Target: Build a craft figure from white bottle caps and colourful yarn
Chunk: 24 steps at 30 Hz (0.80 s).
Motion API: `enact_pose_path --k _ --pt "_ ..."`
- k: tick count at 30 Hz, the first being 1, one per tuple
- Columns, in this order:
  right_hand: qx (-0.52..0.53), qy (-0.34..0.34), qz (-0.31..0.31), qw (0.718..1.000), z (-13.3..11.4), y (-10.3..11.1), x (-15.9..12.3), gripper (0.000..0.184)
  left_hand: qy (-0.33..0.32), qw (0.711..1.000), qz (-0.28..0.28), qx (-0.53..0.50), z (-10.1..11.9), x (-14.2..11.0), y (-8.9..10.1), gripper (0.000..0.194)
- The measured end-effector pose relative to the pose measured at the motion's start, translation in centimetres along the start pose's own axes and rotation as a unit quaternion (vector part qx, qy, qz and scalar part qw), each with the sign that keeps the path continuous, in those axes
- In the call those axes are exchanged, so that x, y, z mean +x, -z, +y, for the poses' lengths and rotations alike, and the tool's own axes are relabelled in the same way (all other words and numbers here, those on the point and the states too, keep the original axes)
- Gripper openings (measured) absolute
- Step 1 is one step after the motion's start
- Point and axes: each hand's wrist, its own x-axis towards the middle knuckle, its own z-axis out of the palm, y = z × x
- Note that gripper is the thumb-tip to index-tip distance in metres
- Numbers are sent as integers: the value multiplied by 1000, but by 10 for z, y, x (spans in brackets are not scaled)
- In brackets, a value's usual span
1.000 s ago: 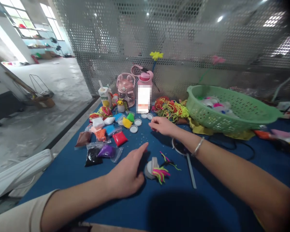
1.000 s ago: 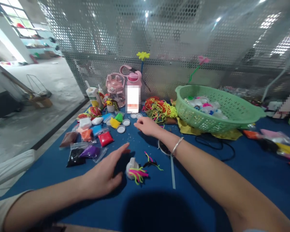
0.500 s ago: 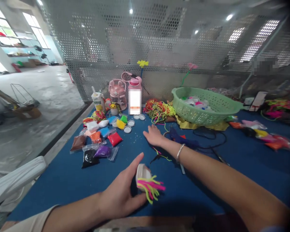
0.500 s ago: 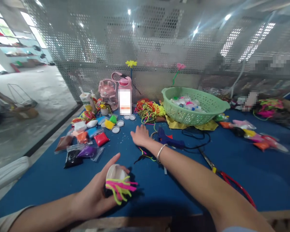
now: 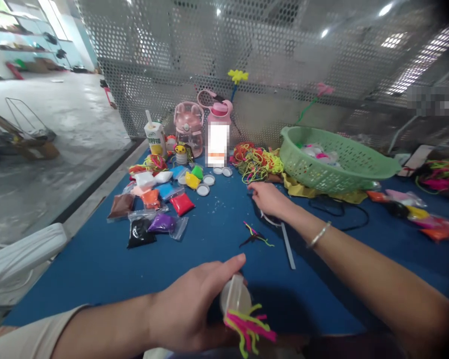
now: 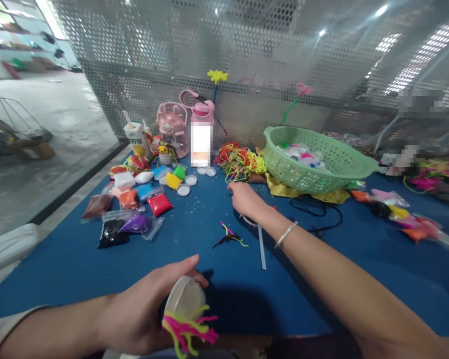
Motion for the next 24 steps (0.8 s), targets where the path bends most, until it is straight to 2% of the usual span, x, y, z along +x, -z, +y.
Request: enact_pose_path --k 3,6,12,15,18,21,24 --pt "-44 1 -27 999 8 -3 26 32 5 1000 3 -2 -2 -1 -1 100" --pt "-72 1 -56 996 9 -6 39 33 17 1000 1 8 -4 -3 0 99" --pt "-69 7 -68 995 10 -10 40 33 36 999 3 21 -7 -5 1 99" --pt "-35 25 -67 997 9 -7 38 22 44 999 -11 3 -9 -5 1 98" --pt "8 54 -63 996 -3 -7 40 15 51 998 -28 -5 -11 -5 0 97" --pt "45 83 -48 994 -27 -15 40 30 57 998 -36 -8 -12 -5 1 96" --pt "68 109 -49 991 -57 -30 24 48 60 997 -37 -6 -13 -5 2 96"
